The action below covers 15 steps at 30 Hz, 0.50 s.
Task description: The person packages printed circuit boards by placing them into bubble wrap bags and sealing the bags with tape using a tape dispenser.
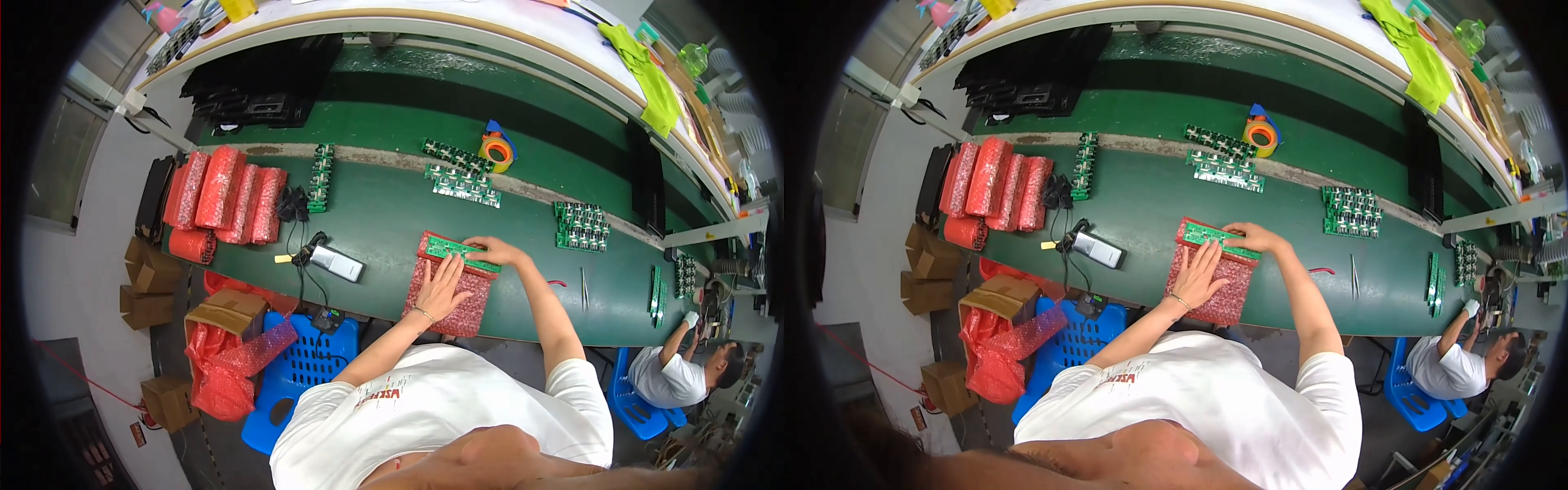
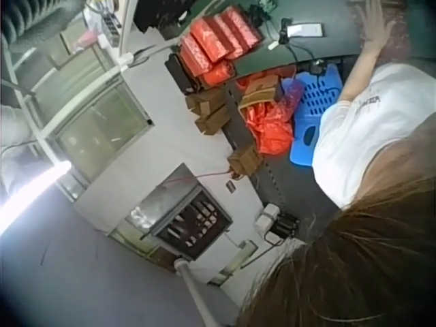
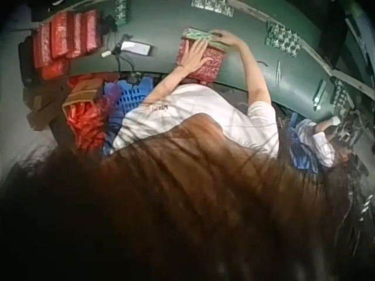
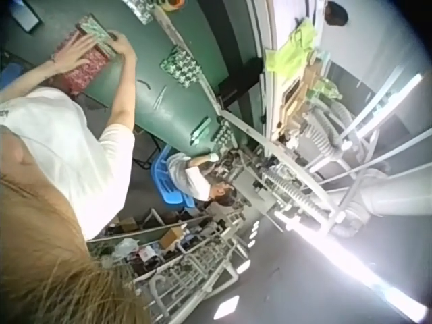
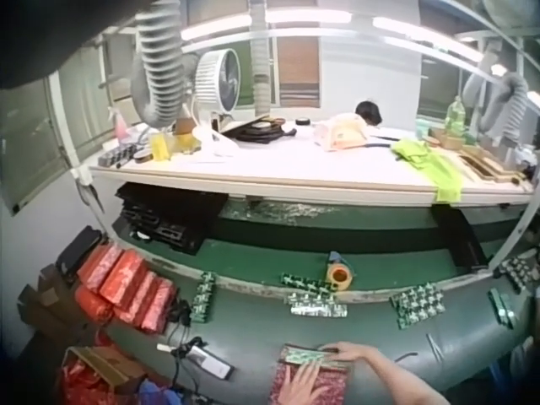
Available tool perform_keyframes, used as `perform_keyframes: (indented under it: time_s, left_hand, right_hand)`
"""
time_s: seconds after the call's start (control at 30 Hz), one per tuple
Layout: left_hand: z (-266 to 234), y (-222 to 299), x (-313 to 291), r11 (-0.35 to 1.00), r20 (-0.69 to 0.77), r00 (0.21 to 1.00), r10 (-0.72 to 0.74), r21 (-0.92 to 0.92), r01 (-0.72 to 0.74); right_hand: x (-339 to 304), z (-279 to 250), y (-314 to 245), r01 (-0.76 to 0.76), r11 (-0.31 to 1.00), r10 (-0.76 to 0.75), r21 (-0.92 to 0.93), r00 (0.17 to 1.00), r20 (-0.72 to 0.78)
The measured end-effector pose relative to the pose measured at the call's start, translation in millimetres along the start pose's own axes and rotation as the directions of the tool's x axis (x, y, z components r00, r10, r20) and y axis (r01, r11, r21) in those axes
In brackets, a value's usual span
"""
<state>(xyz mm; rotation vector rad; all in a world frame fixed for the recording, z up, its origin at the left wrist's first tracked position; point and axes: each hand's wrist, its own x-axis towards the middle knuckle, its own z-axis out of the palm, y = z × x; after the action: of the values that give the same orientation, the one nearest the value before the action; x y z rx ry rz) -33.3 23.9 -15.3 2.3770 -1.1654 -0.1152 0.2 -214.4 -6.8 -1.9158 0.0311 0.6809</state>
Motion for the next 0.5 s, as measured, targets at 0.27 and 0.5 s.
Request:
perform_keyframes:
  time_s: [0.27,0.5]
  left_hand:
    - [26,1,-43,0.995,0.004,1.0,-0.01,0.103,0.009]
    - [48,-17,-26,0.983,-0.012,1.0,0.017,0.184,-0.015]
  right_hand:
    - [15,9,7,-0.012,0.995,0.036,-0.103,0.972,0.231]
    - [9,11,-26,-0.02,0.859,-0.005,-0.511,0.999,-0.048]
